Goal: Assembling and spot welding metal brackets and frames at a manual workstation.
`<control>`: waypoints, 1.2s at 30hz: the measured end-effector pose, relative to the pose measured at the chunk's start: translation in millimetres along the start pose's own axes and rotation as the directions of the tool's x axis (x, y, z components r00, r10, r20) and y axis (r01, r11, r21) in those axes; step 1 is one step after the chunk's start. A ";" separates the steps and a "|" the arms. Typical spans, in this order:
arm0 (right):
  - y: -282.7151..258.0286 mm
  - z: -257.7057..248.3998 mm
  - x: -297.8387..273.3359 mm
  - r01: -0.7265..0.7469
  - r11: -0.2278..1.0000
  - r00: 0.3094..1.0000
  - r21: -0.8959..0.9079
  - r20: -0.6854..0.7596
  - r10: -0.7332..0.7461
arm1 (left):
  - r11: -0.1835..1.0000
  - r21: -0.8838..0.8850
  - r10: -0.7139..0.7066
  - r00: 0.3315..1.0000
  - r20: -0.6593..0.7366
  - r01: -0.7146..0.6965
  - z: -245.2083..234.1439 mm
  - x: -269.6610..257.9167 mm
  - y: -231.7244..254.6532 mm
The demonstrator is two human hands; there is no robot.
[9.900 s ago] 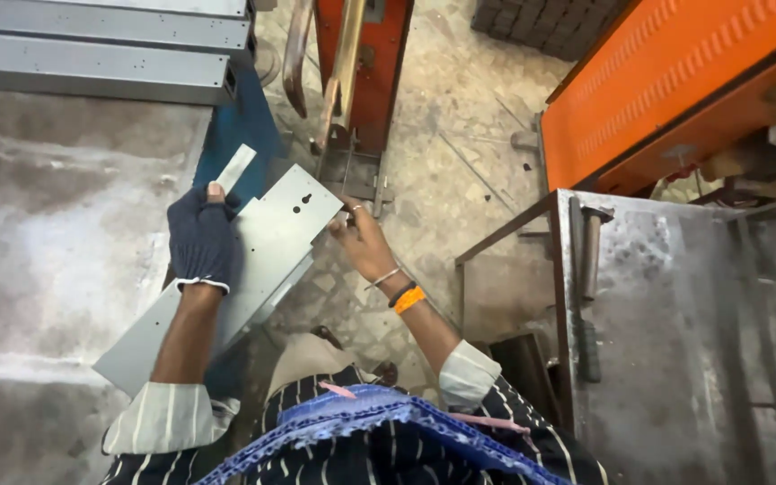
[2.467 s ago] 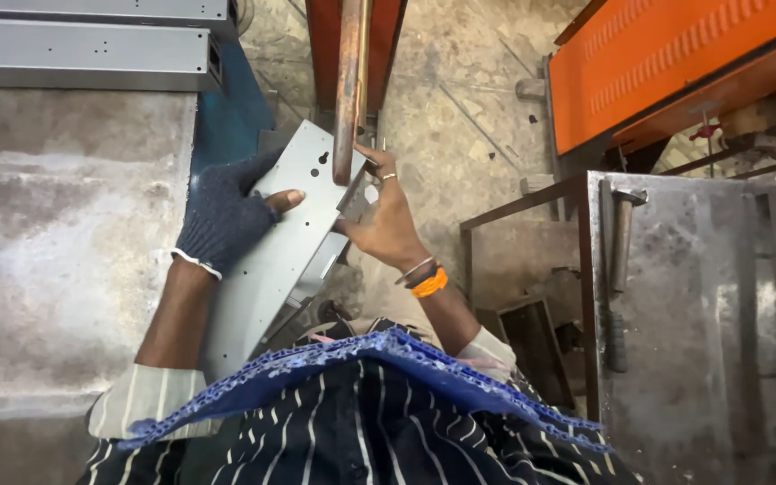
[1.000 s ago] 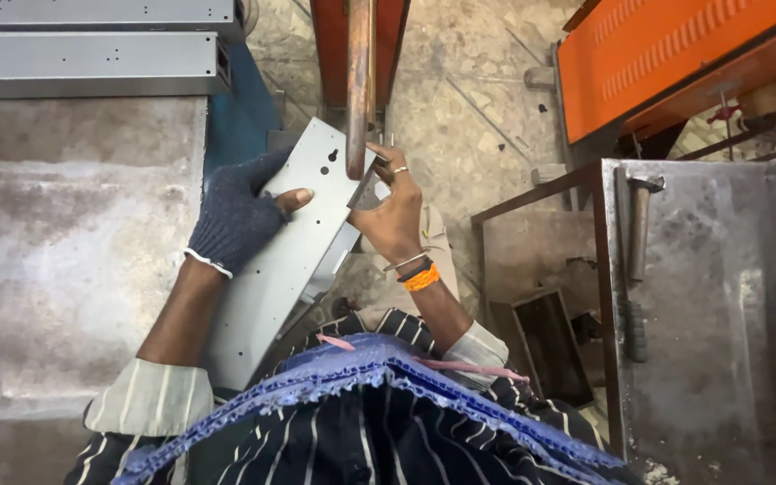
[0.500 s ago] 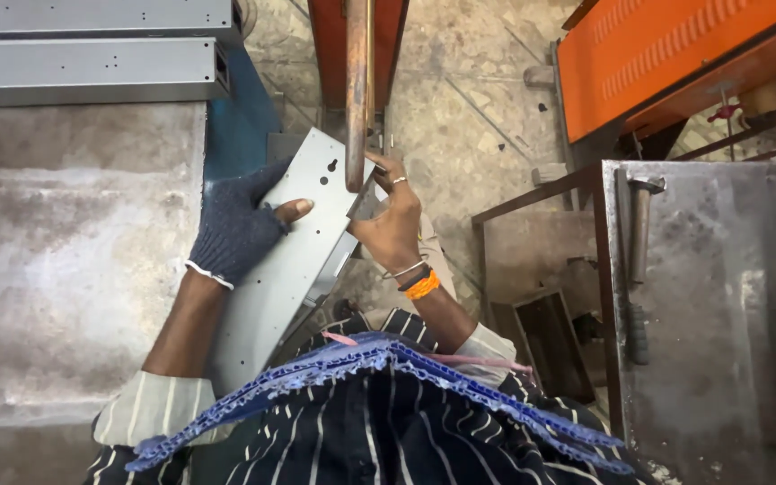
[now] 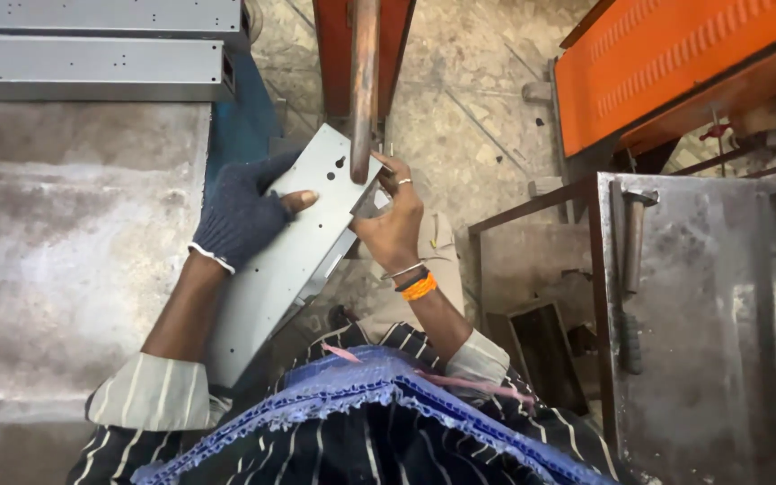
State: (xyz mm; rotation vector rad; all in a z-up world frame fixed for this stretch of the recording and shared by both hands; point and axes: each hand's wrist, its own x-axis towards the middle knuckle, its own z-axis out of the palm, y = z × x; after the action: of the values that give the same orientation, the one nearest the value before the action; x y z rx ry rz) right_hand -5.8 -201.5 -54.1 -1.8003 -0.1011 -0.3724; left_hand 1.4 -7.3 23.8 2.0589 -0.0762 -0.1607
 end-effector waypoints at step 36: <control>28.1 -2.9 23.6 0.051 0.998 0.998 0.020 -0.048 -0.050 | 0.992 -0.070 0.101 0.995 -0.024 -0.103 9.4 32.6 -11.1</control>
State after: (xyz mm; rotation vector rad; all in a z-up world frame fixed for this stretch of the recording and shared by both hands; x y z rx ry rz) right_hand 23.3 -214.7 -72.4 -1.7690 -0.1175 -0.4479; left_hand 32.1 -14.3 7.0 1.9800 -0.1607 -0.0785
